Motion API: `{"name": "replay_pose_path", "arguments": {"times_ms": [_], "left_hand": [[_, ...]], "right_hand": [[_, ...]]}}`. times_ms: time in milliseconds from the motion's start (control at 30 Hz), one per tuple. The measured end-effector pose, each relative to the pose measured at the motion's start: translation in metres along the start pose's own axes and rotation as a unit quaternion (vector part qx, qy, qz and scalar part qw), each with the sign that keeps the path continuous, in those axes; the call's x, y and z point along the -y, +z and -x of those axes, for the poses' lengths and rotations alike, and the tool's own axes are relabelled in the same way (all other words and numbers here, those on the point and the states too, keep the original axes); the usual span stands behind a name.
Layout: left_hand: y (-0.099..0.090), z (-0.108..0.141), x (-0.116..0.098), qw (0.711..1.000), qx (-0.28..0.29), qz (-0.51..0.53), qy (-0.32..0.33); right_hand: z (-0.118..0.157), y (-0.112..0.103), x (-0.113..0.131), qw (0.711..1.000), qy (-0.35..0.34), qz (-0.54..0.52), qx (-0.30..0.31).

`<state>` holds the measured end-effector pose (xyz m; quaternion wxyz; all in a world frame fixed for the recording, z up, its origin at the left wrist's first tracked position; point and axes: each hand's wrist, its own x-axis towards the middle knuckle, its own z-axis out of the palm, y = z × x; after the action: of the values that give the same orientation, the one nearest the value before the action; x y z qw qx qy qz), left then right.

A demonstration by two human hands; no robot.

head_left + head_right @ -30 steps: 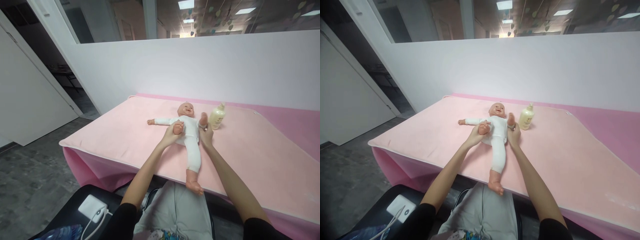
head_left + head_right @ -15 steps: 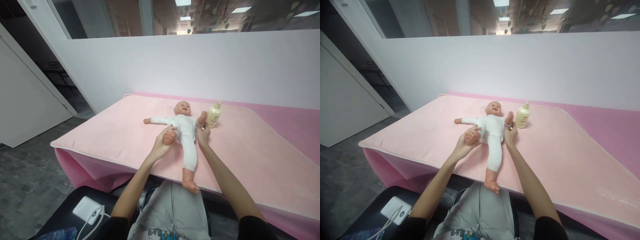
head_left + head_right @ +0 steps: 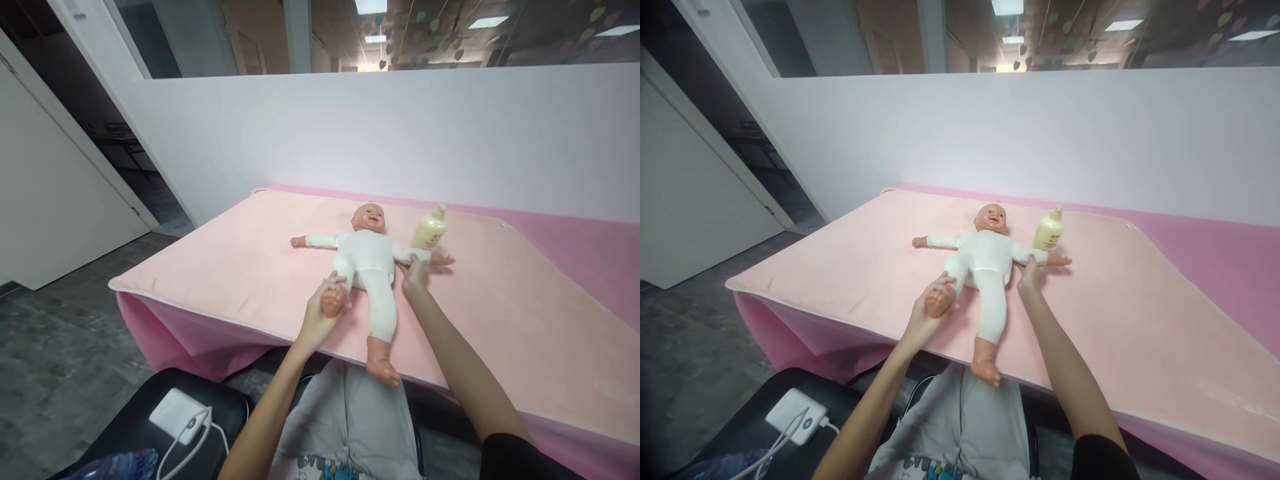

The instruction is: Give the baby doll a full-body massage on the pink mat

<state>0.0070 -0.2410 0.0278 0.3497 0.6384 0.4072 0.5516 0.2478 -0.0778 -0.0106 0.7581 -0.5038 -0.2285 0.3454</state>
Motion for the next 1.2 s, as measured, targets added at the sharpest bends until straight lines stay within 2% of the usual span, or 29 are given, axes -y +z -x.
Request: {"name": "replay_pose_path", "arguments": {"times_ms": [67, 100, 167, 267, 367, 433, 533, 633, 733, 800, 867, 933, 1033, 1133, 1200], "left_hand": [[-0.005, 0.024, -0.006, 1.000, 0.001, 0.000, -0.024], [-0.008, 0.029, -0.010, 1.000, 0.007, -0.001, -0.029], [-0.011, 0.025, -0.018, 1.000, 0.017, 0.004, -0.019], [-0.008, -0.015, -0.022, 0.999, 0.017, 0.024, 0.030], [0.008, -0.069, -0.007, 0.997, 0.030, 0.048, 0.049], [0.021, -0.096, 0.007, 0.997, 0.041, 0.052, 0.045], [0.029, -0.106, 0.014, 0.997, 0.048, 0.059, 0.033], [0.019, -0.078, 0.005, 0.996, 0.053, 0.061, 0.035], [0.005, -0.027, -0.002, 1.000, 0.013, 0.027, 0.009], [0.002, 0.009, 0.000, 0.999, -0.031, 0.004, -0.016], [0.004, 0.035, 0.003, 0.998, -0.060, -0.011, -0.025], [0.008, 0.043, 0.001, 0.998, -0.058, -0.013, -0.019], [0.009, 0.016, -0.011, 0.999, -0.042, 0.004, 0.017], [0.010, -0.039, -0.015, 0.998, 0.007, 0.010, 0.058], [0.013, -0.076, -0.005, 0.998, 0.033, 0.023, 0.053]], "right_hand": [[-0.002, 0.000, 0.002, 0.997, 0.062, -0.031, -0.035], [0.000, 0.000, 0.003, 0.996, 0.068, -0.032, -0.050], [0.005, 0.002, 0.006, 0.999, 0.025, -0.003, -0.048], [0.014, 0.005, 0.010, 0.989, -0.103, 0.102, 0.009], [0.020, 0.004, 0.011, 0.948, -0.222, 0.196, 0.114], [0.020, 0.004, 0.012, 0.934, -0.248, 0.212, 0.147], [0.018, 0.004, 0.013, 0.951, -0.212, 0.192, 0.114], [0.013, 0.004, 0.012, 0.983, -0.141, 0.107, 0.040], [0.008, 0.004, 0.009, 0.999, -0.034, 0.000, -0.026], [0.007, 0.003, 0.006, 0.998, 0.025, -0.012, -0.056], [0.008, 0.004, 0.005, 0.998, 0.019, 0.009, -0.056], [0.012, 0.005, 0.006, 0.997, -0.056, 0.045, -0.028], [0.021, 0.007, 0.010, 0.974, -0.183, 0.129, 0.041], [0.028, 0.006, 0.014, 0.929, -0.264, 0.223, 0.131], [0.030, 0.005, 0.015, 0.908, -0.292, 0.254, 0.161]]}}
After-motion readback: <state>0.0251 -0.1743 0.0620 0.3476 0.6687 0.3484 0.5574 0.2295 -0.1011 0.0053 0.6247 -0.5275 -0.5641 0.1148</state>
